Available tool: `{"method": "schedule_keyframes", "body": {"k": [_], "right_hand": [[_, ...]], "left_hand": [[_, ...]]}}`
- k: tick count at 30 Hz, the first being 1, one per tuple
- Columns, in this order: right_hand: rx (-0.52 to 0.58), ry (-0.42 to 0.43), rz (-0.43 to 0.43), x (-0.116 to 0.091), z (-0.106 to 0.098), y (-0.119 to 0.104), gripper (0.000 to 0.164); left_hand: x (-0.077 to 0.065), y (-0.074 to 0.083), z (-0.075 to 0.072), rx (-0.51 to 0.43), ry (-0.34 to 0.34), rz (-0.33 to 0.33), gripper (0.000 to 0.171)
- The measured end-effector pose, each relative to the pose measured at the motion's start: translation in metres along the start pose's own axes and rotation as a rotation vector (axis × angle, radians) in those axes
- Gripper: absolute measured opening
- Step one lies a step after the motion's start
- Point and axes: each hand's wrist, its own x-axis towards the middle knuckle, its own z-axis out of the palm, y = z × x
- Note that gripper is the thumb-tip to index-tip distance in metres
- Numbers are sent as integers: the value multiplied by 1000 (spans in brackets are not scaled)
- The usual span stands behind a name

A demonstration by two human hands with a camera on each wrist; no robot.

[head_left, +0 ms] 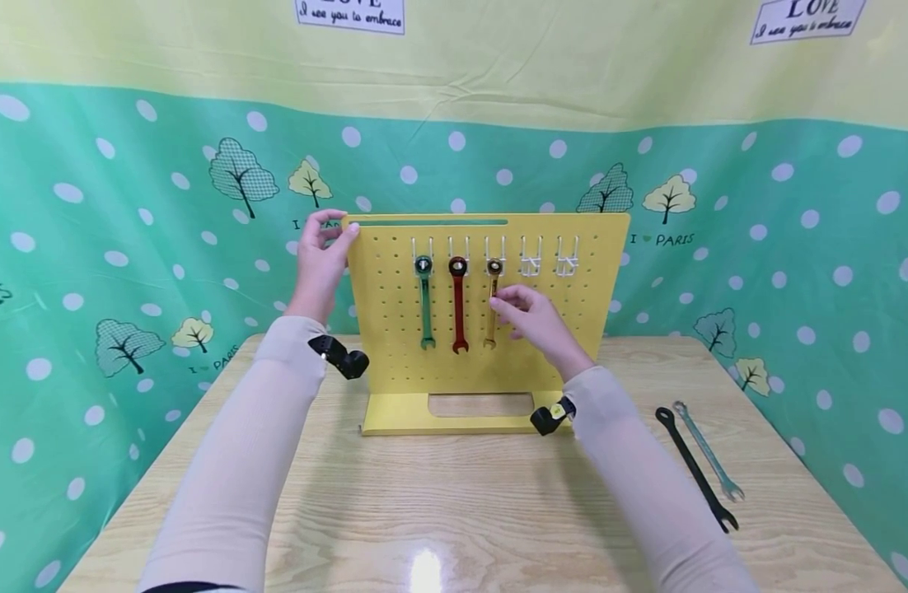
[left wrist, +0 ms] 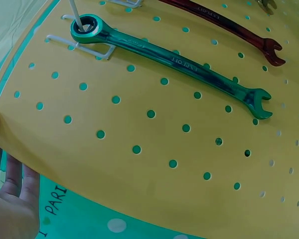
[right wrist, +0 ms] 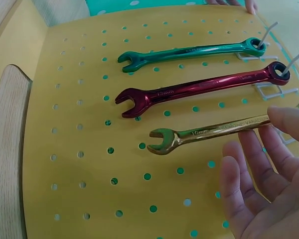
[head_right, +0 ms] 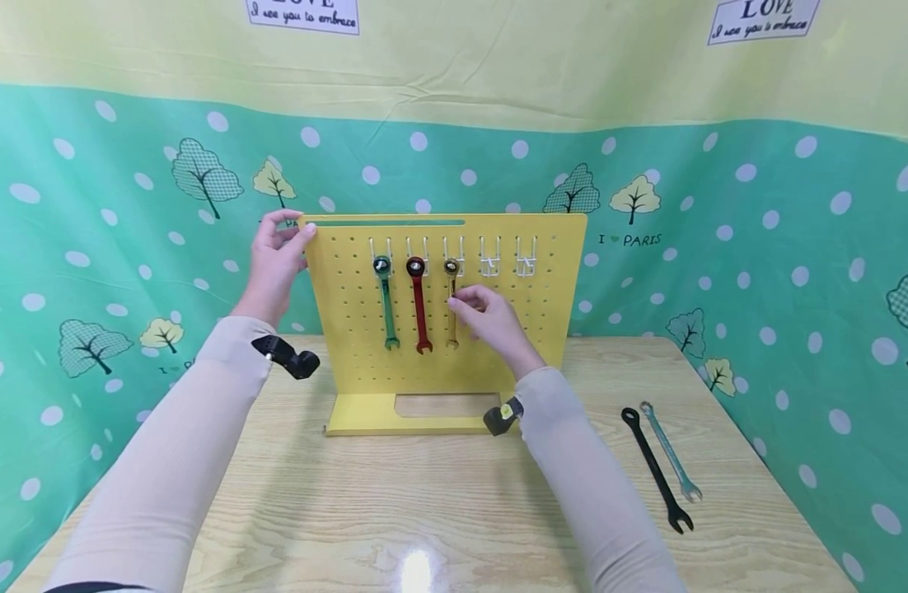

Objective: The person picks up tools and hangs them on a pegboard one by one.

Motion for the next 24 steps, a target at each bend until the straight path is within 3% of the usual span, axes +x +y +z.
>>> {"method": "schedule_keyframes", "body": {"k": [24], "right_hand": [[-41, -6, -1, -8, -11, 11, 42]], "left_hand": [[1, -1, 1, -7, 5, -5, 26]]}}
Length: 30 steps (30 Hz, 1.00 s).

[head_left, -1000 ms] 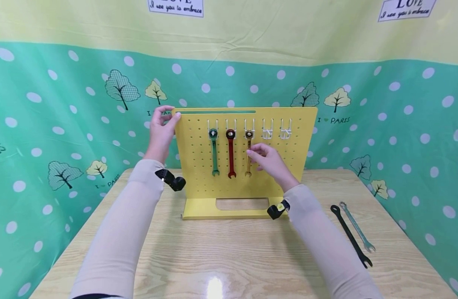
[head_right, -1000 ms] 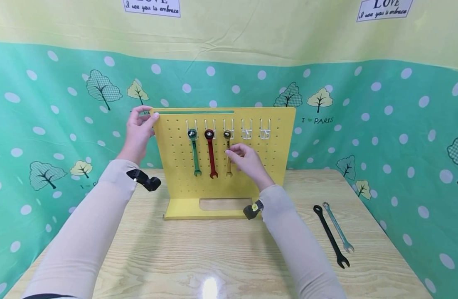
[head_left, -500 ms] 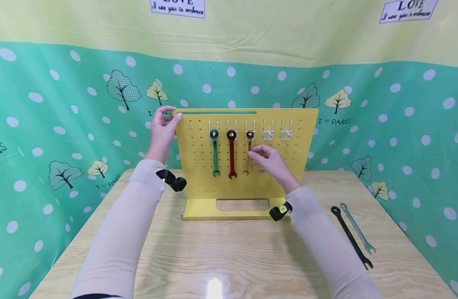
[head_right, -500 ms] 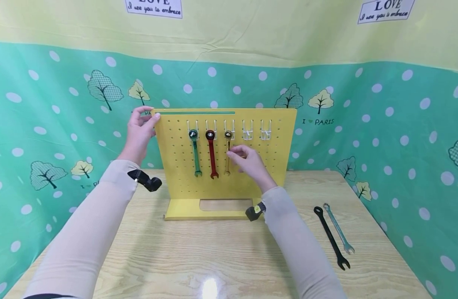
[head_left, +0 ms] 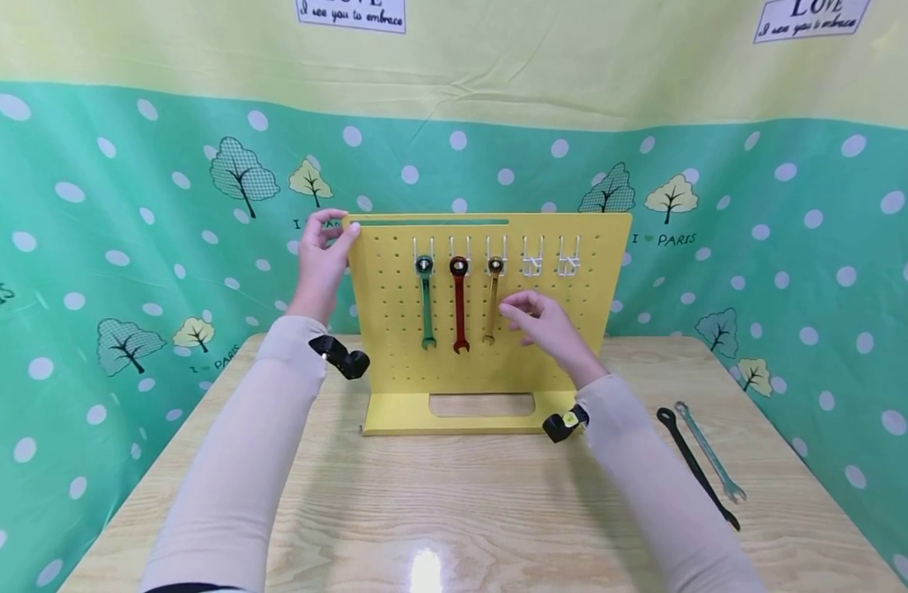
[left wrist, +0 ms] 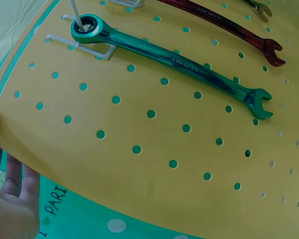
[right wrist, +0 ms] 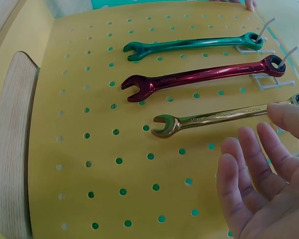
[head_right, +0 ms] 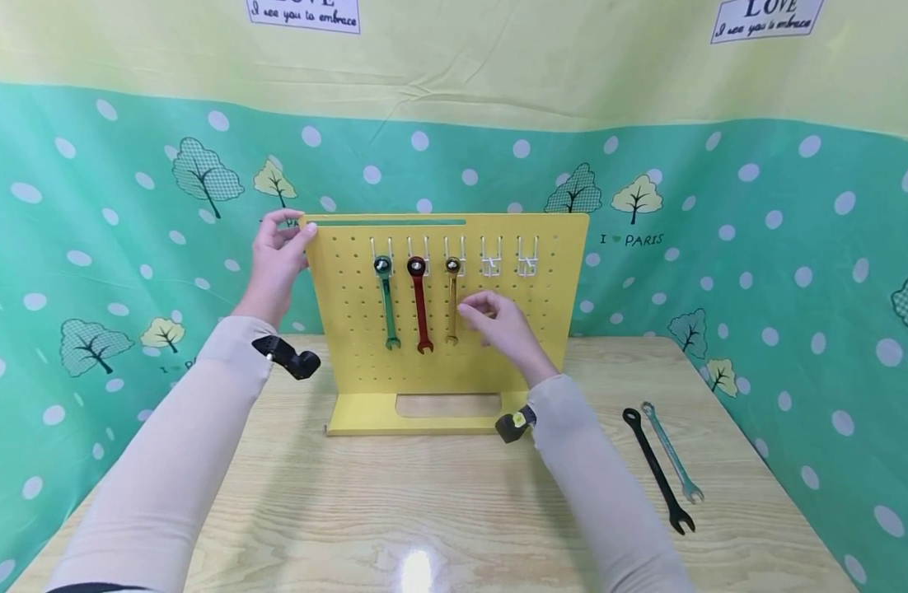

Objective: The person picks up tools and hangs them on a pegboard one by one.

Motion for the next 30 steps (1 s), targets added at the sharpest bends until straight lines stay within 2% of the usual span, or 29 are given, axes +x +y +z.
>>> {"method": "schedule_keyframes", "body": {"k": [6, 12, 22, 30], "right_hand": [[-12, -3, -3, -6, -5, 4, 40], [-66, -7, 3, -15, -15, 8, 47], [-128, -26, 13, -38, -39, 18, 46], [-173, -26, 22, -59, -62, 33, 49]], "left_hand": [[0, 0, -1, 9, 3, -3, 27], [1, 0, -1, 14, 5, -3, 26], [-1, 0, 0, 22, 4, -4, 26], [-2, 2, 0, 22, 7, -2, 26]]}}
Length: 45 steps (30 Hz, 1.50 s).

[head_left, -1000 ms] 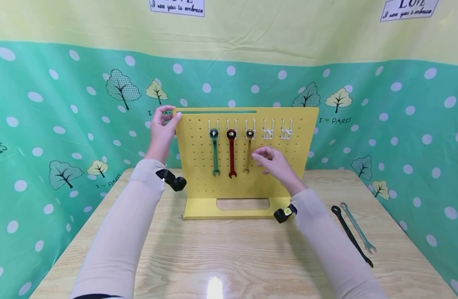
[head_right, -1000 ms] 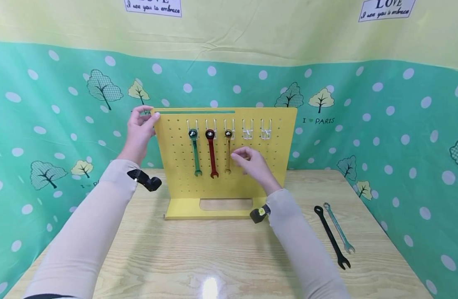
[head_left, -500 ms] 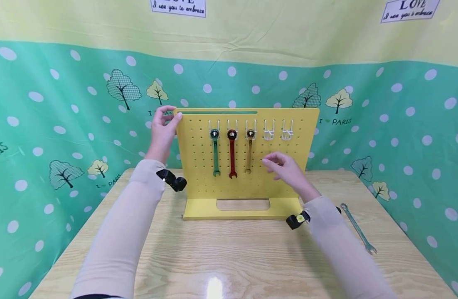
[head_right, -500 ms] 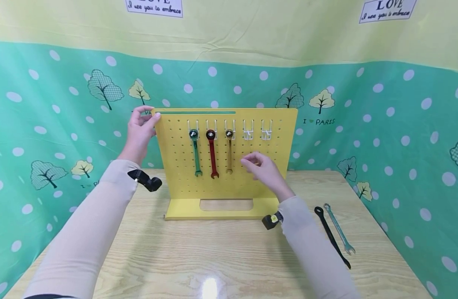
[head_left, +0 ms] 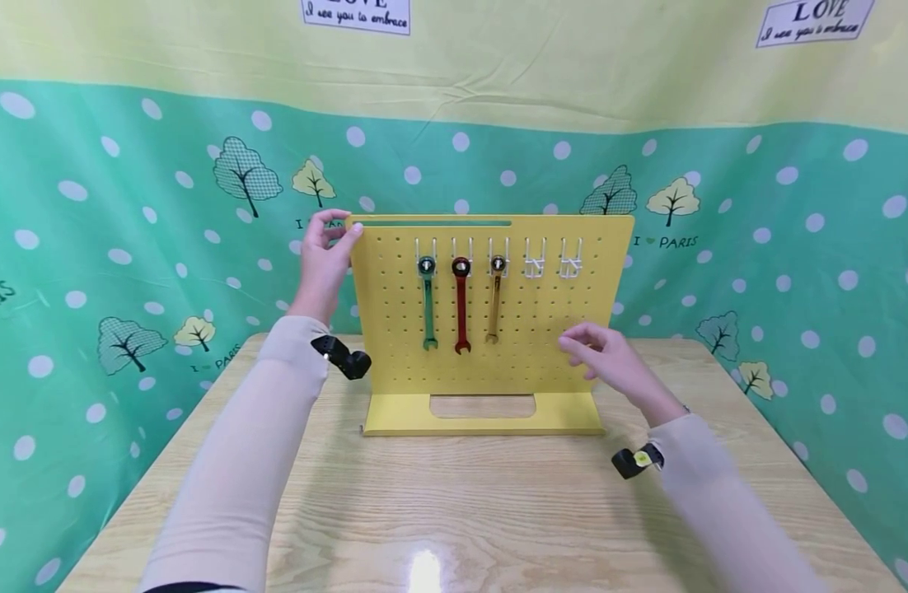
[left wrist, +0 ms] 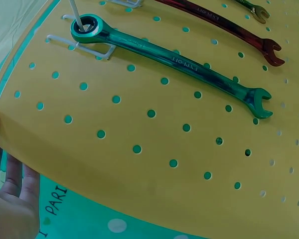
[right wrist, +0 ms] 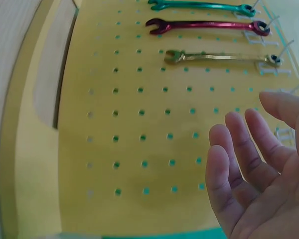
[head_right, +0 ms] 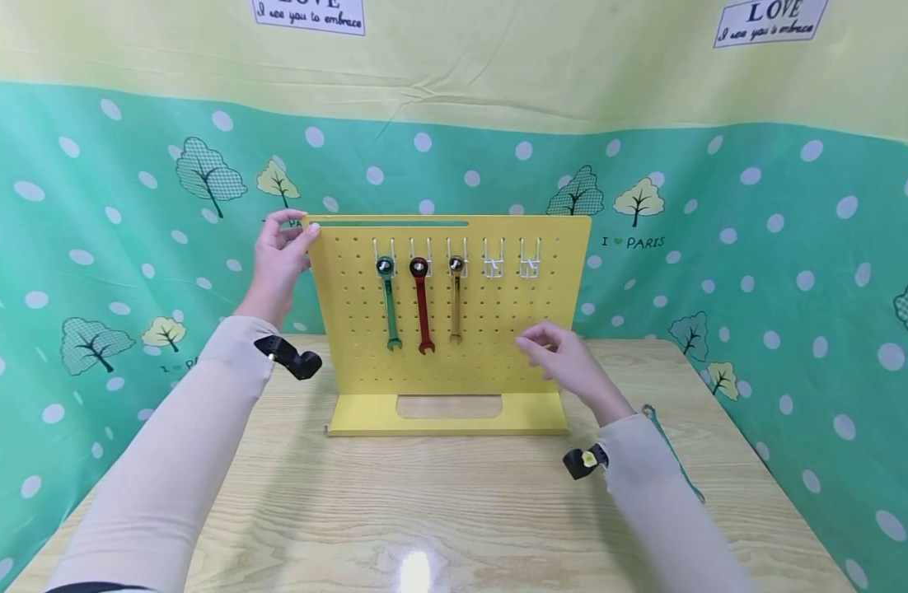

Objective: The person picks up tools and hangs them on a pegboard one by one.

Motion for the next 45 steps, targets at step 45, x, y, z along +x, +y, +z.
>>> {"method": "schedule_keyframes", "body": {"k": [45], "right_hand": [[-129, -56, 365, -115, -88, 132, 60]], "left_hand": [[1, -1, 1, 8, 0, 4, 26]]}}
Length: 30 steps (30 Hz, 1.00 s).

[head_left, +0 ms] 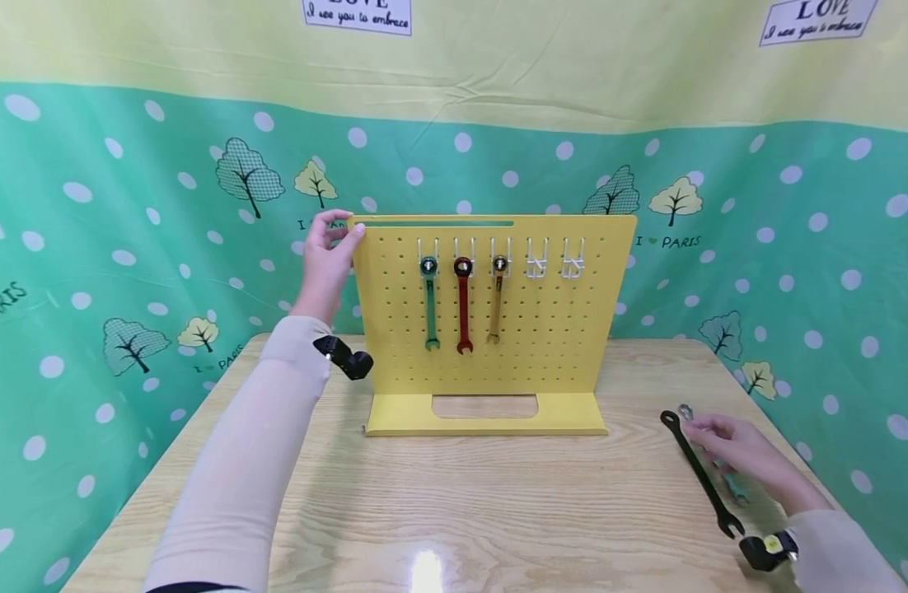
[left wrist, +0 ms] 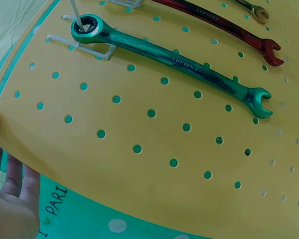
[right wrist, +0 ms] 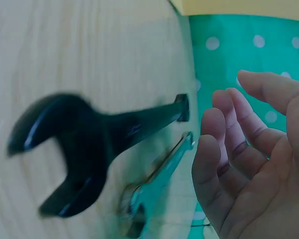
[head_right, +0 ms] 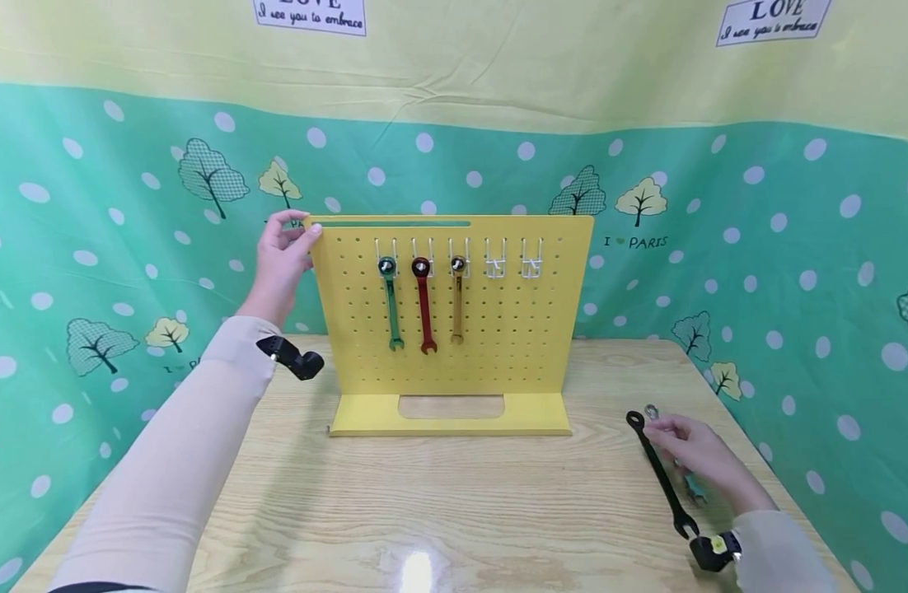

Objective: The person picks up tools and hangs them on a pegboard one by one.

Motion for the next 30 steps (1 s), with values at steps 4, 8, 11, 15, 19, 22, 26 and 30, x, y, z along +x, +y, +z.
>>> {"method": "schedule_keyframes", "body": {"k": [4, 8, 11, 15, 19, 22, 26, 30], "right_hand": [[-12, 11, 29, 0, 2, 10, 59], [18, 1, 48, 1, 3, 18, 58], [58, -6, 67, 3, 4, 21, 57], [64, -7, 84, 5, 4, 25, 58], [16, 2, 108, 8, 4, 27, 62], [-46, 16, 107, 10, 5, 27, 65], [-101, 29, 96, 12, 5, 25, 65], [-114, 32, 102, 13, 5, 21, 63]], "left_hand": [[0, 0, 0, 3, -4, -2, 27], [0, 0, 1, -2, -3, -6, 27], [0, 0, 0, -7, -2, -5, 27], [-1, 0, 0, -16, -4, 4, 27], [-1, 0, 0, -17, -7, 8, 27], [0, -1, 1, -14, -8, 10, 27], [0, -1, 0, -14, -6, 10, 27], [-1, -1, 0, -8, -4, 13, 27]]}}
